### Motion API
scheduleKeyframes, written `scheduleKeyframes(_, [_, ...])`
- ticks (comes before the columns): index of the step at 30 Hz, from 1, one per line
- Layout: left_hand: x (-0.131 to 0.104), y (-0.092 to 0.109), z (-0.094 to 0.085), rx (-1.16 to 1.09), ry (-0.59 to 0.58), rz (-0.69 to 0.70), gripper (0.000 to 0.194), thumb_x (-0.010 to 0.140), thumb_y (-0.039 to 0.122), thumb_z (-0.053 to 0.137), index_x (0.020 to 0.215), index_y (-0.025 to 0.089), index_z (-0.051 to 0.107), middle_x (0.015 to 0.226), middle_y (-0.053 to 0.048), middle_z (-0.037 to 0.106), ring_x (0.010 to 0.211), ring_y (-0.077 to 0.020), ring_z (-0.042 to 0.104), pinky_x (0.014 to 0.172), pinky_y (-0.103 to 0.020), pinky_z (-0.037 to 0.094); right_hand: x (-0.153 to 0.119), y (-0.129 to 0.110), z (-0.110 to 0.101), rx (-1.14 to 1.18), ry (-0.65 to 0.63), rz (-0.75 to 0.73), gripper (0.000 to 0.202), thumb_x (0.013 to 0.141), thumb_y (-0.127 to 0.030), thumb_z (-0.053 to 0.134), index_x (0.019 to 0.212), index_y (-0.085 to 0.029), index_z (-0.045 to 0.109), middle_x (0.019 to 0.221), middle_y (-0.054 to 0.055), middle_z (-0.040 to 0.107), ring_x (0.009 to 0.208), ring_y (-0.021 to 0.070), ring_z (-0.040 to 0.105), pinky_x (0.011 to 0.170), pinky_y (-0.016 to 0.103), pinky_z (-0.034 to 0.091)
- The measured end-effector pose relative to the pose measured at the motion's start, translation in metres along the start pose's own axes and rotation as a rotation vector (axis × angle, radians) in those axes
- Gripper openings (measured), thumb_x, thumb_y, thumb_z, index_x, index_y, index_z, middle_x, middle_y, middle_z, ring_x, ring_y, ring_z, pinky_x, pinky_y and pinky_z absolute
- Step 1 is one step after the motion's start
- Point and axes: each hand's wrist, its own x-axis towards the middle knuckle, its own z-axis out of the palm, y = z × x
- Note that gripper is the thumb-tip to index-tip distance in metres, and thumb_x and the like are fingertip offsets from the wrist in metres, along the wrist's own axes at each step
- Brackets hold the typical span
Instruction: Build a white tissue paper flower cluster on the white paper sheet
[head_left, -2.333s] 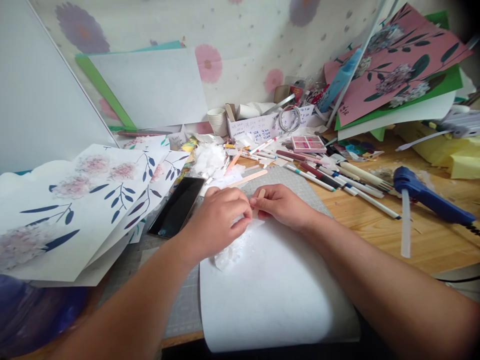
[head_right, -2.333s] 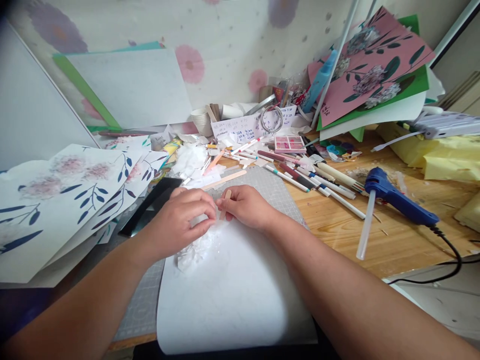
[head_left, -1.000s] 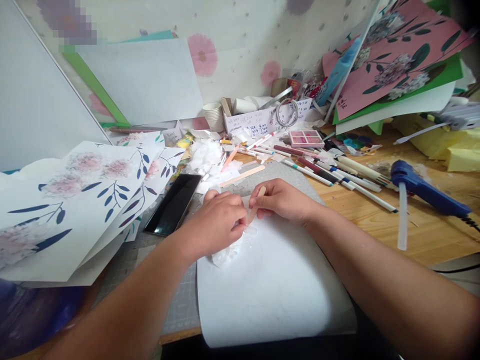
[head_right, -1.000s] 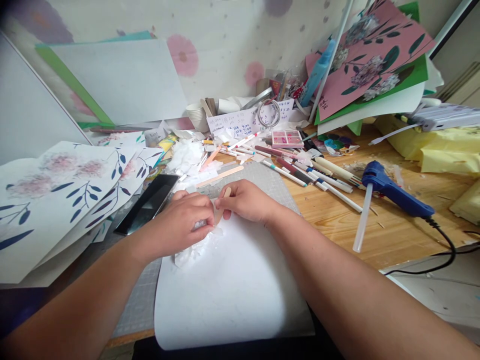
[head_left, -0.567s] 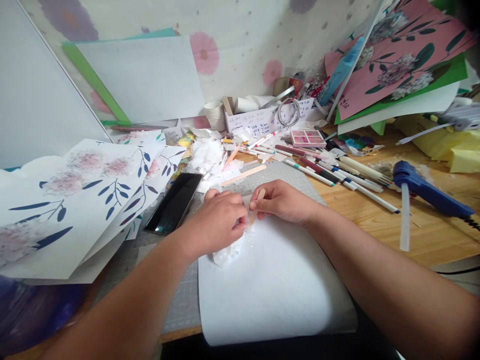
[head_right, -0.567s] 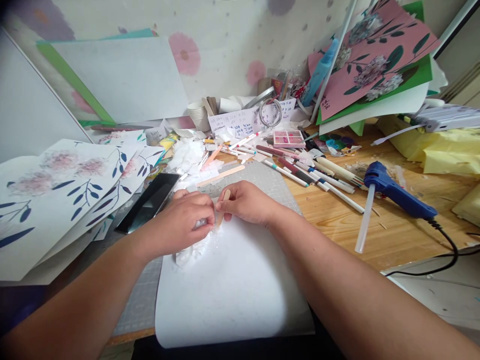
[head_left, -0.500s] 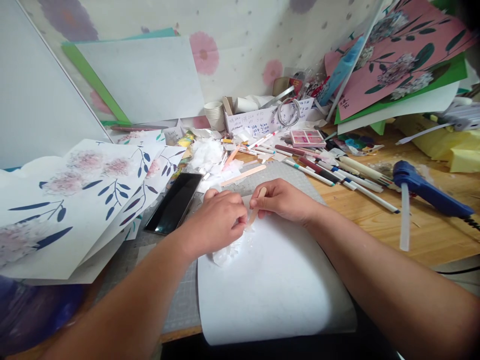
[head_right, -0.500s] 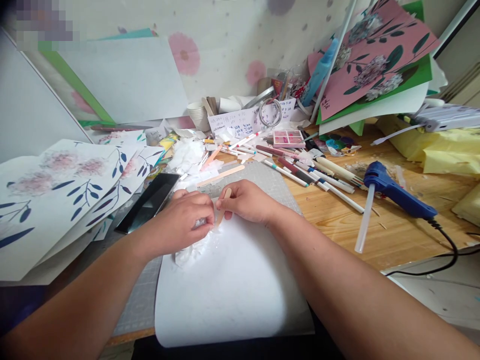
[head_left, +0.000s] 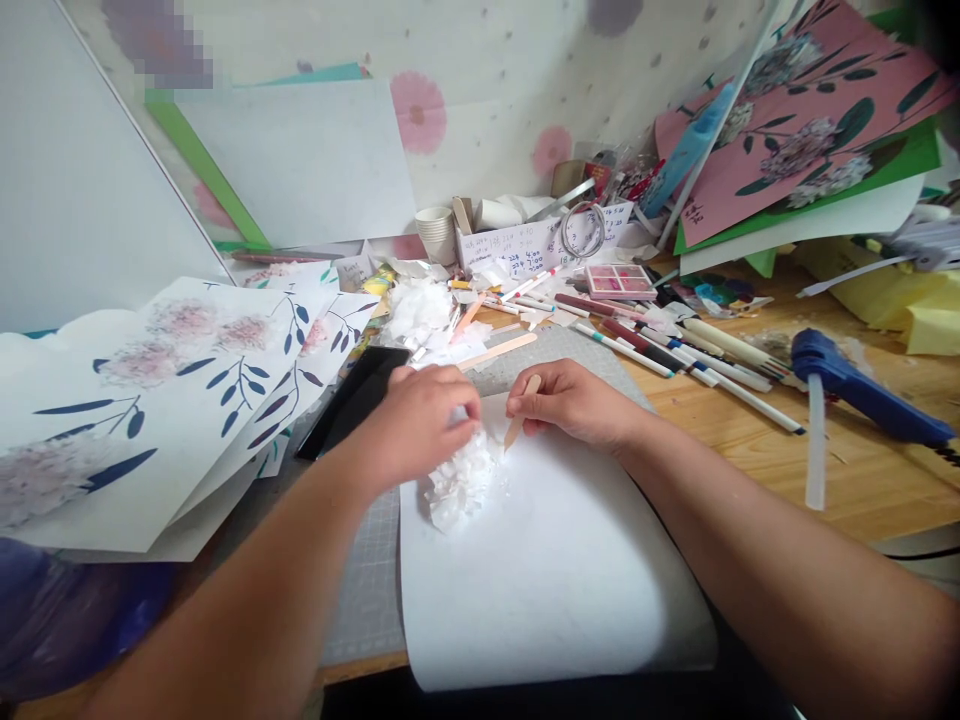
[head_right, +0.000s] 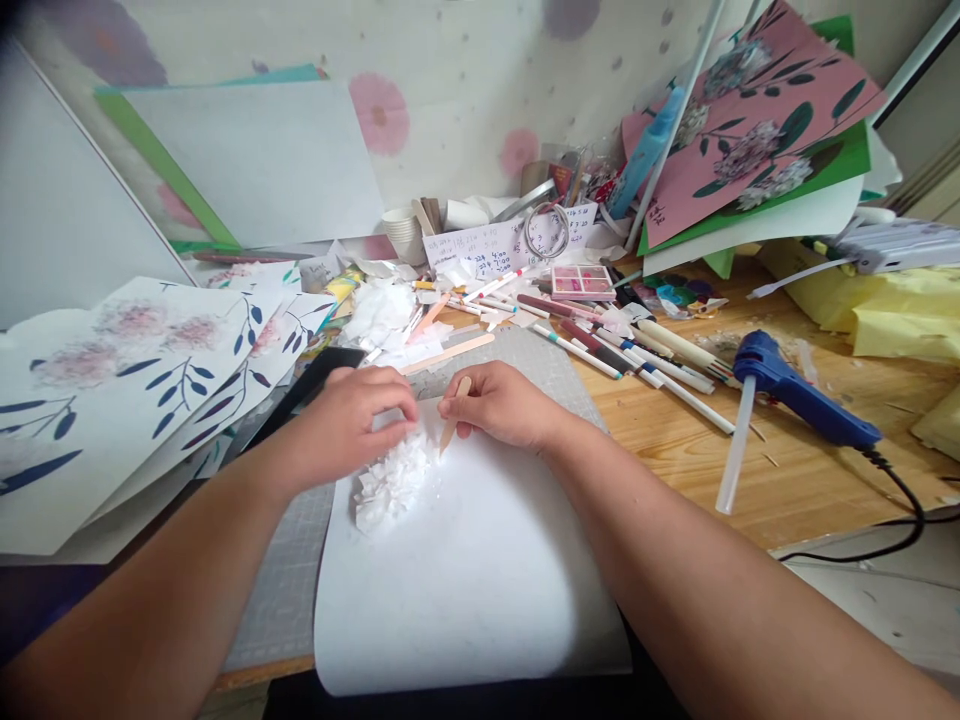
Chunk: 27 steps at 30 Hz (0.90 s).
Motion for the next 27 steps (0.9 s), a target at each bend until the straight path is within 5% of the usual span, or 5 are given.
scheduleKeyframes(7, [-0.005, -0.054, -0.022, 0.094, 0.230, -0.372, 0.012, 0.079, 0.023, 0.052, 0.079, 0.023, 0.064, 0.085, -0.002, 0.068, 0.073, -0.0189, 0.061, 0.065, -0.032, 0.043, -0.001, -0.002, 0.002, 0.014, 0.028, 0.069, 0.017, 0.072, -0.033, 0.064, 0.065, -0.018, 0.061, 0.052, -0.002, 0.058, 0.048, 0.0106, 0.045, 0.049, 0.025, 0.030])
scheduleKeyframes(15, [-0.003, -0.055, -0.005, 0.190, 0.100, -0.313, 0.020, 0.076, 0.026, 0.059, 0.094, 0.025, 0.069, 0.099, -0.005, 0.071, 0.099, -0.0308, 0.059, 0.079, -0.042, 0.037, -0.001, -0.001, 0.002, -0.002, 0.025, 0.069, 0.019, 0.072, -0.035, 0.065, 0.066, -0.017, 0.062, 0.053, -0.002, 0.059, 0.049, 0.0108, 0.046, 0.049, 0.025, 0.031])
scheduleKeyframes(19, [0.001, -0.056, 0.003, 0.187, 0.059, -0.269, 0.026, 0.074, 0.023, 0.060, 0.098, 0.026, 0.068, 0.093, -0.004, 0.071, 0.094, -0.0284, 0.058, 0.077, -0.039, 0.036, 0.000, 0.000, 0.001, 0.027, 0.032, 0.071, 0.017, 0.070, -0.033, 0.065, 0.065, -0.018, 0.063, 0.052, -0.002, 0.058, 0.048, 0.0112, 0.047, 0.049, 0.025, 0.031])
scheduleKeyframes(27, [0.003, -0.052, -0.001, 0.135, 0.068, -0.267, 0.014, 0.074, 0.019, 0.054, 0.062, 0.022, 0.061, 0.063, 0.000, 0.063, 0.072, -0.0212, 0.054, 0.069, -0.034, 0.033, 0.000, -0.002, 0.000, 0.046, 0.043, 0.058, 0.017, 0.071, -0.032, 0.065, 0.064, -0.016, 0.062, 0.049, -0.002, 0.057, 0.047, 0.0099, 0.044, 0.048, 0.025, 0.029])
